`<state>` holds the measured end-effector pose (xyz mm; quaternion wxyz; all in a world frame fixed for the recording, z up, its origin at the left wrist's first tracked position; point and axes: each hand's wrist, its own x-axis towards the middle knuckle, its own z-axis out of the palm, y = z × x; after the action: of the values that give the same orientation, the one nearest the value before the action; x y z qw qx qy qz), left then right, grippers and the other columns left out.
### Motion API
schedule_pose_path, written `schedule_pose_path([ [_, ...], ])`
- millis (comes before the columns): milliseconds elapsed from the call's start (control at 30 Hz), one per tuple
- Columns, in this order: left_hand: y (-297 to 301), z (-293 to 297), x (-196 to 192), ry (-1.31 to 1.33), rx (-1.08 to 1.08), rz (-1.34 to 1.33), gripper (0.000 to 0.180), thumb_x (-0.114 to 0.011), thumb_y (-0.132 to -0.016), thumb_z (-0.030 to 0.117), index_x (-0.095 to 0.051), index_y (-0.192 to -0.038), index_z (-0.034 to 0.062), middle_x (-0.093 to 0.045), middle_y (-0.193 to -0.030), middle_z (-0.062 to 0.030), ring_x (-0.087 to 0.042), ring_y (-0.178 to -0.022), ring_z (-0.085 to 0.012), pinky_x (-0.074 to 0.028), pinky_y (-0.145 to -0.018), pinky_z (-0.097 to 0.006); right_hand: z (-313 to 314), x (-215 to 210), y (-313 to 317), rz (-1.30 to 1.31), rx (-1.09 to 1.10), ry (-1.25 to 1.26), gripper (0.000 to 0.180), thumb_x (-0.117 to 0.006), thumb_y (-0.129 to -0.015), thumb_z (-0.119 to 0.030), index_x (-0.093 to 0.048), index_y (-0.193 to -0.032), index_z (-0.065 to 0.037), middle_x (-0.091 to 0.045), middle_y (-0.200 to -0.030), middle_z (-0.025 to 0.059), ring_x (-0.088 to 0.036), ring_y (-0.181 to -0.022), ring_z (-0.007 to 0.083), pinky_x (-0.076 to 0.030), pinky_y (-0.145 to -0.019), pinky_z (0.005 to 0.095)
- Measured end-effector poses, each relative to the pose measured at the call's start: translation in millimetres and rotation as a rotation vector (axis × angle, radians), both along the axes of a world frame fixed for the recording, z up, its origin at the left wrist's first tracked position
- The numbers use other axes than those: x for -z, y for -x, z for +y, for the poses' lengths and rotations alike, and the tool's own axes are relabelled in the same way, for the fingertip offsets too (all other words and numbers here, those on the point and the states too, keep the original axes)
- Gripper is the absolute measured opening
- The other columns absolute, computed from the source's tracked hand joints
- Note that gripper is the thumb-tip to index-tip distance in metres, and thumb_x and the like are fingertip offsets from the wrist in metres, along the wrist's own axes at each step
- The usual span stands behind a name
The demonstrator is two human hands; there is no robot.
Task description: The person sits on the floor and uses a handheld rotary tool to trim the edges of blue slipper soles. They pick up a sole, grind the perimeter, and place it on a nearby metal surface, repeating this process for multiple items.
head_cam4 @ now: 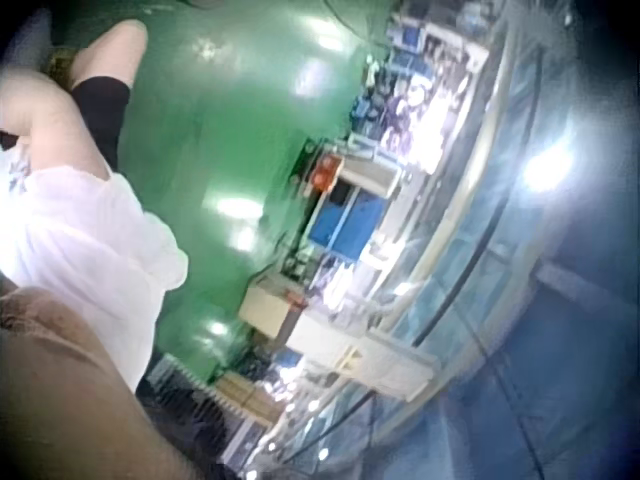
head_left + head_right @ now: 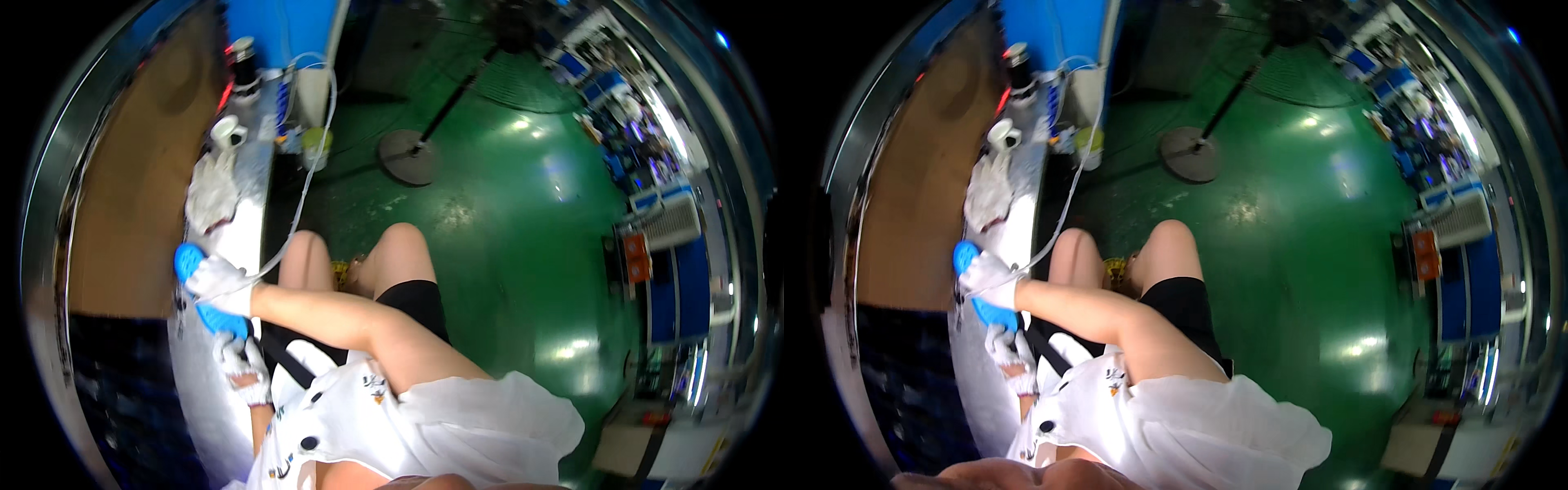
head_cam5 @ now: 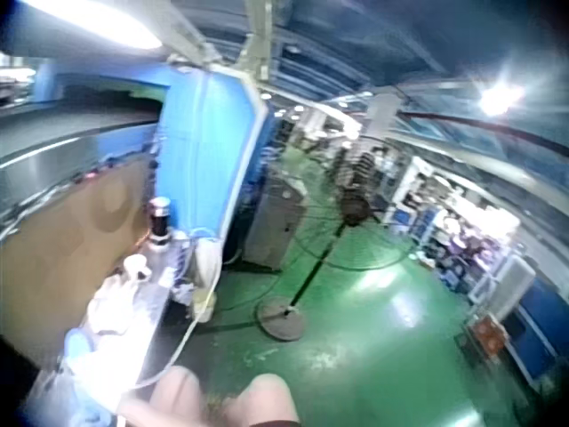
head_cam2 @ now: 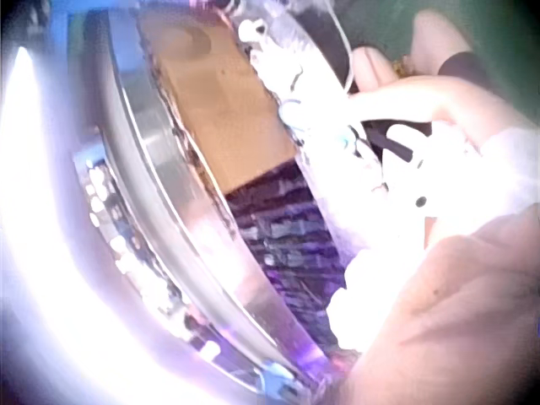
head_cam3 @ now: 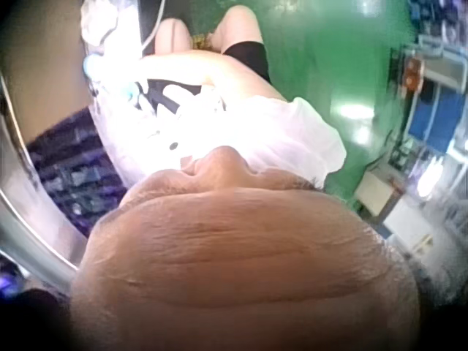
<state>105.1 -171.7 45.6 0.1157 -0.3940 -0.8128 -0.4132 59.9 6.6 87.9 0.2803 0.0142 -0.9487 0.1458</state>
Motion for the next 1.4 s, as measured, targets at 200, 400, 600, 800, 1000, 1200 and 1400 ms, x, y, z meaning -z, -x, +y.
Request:
schedule_pose_path([
  [200, -9, -1, -10, 0.012, -0.053, -0.029, 0.02, -0.069, -0.078, 0.001, -0.053, -0.089, 0.0006, -0.055, -0.117, -0.023, -0.054, -0.111, -0.0408, -0.044, -0.095, -0.046, -16, -22, -73, -0.233, -0.006, 0.611, 0.019, -0.059, -0.084, -0.027, -0.066, -0.088, -0.01, -0.068, -0.08, 0.0143, -0.066, -0.075, 0.0316, -0.051, -0.075, 0.0415],
  [400, 0, -10, -44, -0.101, -0.084, -0.26, 0.013, -0.064, -0.077, 0.006, -0.052, -0.084, 0.0029, -0.045, -0.136, -0.0248, -0.042, -0.128, -0.0376, -0.03, -0.109, -0.044, 11, -29, -72, -0.013, 0.058, 1.784, 0.025, -0.059, -0.094, -0.019, -0.061, -0.106, 0.003, -0.068, -0.091, 0.0107, -0.069, -0.075, 0.017, -0.051, -0.046, 0.0233],
  [600, 43, 9, -58, -1.31, 0.228, -1.61, 0.056, -0.047, -0.094, 0.046, -0.046, -0.134, 0.0067, -0.048, -0.136, -0.0211, -0.05, -0.12, -0.0349, -0.039, -0.104, -0.044, 20, -42, -73, 0.148, -0.166, 1.995, 0.021, -0.067, -0.086, -0.004, -0.058, -0.105, -0.006, -0.063, -0.09, 0.0045, -0.064, -0.076, 0.0117, -0.054, -0.061, 0.0232],
  [800, 70, 35, -35, -1.115, 0.557, -2.218, 0.089, -0.032, -0.085, 0.076, -0.047, -0.132, 0.002, -0.056, -0.121, -0.0248, -0.063, -0.091, -0.0403, -0.057, -0.057, -0.041, 25, -51, -80, 0.125, -0.096, 2.013, 0.025, -0.061, -0.095, -0.017, -0.058, -0.114, -0.002, -0.062, -0.093, 0.0046, -0.064, -0.076, 0.0134, -0.055, -0.064, 0.0257],
  [1000, 46, 52, -39, -1.378, 0.238, -2.221, 0.093, -0.026, -0.085, 0.079, -0.046, -0.134, 0.002, -0.054, -0.12, -0.0266, -0.058, -0.099, -0.038, -0.055, -0.075, -0.046, 25, -60, -86, 0.107, -0.025, 1.841, 0.022, -0.057, -0.094, -0.005, -0.053, -0.114, 0.003, -0.064, -0.1, 0.0132, -0.067, -0.081, 0.0178, -0.059, -0.068, 0.0274],
  [1200, 31, 60, -49, -1.432, 0.445, -2.218, 0.094, -0.025, -0.084, 0.08, -0.047, -0.132, 0.0028, -0.055, -0.116, -0.0273, -0.061, -0.091, -0.034, -0.055, -0.071, -0.039, 28, -64, -90, 0.141, 0.119, 1.689, 0.021, -0.062, -0.09, -0.004, -0.058, -0.109, 0.003, -0.064, -0.089, 0.0087, -0.065, -0.073, 0.0134, -0.056, -0.061, 0.0247],
  [1400, 34, 71, -80, -1.377, 0.548, -2.058, 0.092, -0.031, -0.084, 0.079, -0.05, -0.127, 0.0006, -0.062, -0.099, -0.0251, -0.062, -0.079, -0.0322, -0.056, -0.067, -0.038, 25, -78, -91, 0.187, 0.145, 1.721, 0.02, -0.063, -0.09, -0.006, -0.059, -0.108, 0.003, -0.063, -0.086, 0.0063, -0.063, -0.068, 0.0117, -0.055, -0.06, 0.0241],
])
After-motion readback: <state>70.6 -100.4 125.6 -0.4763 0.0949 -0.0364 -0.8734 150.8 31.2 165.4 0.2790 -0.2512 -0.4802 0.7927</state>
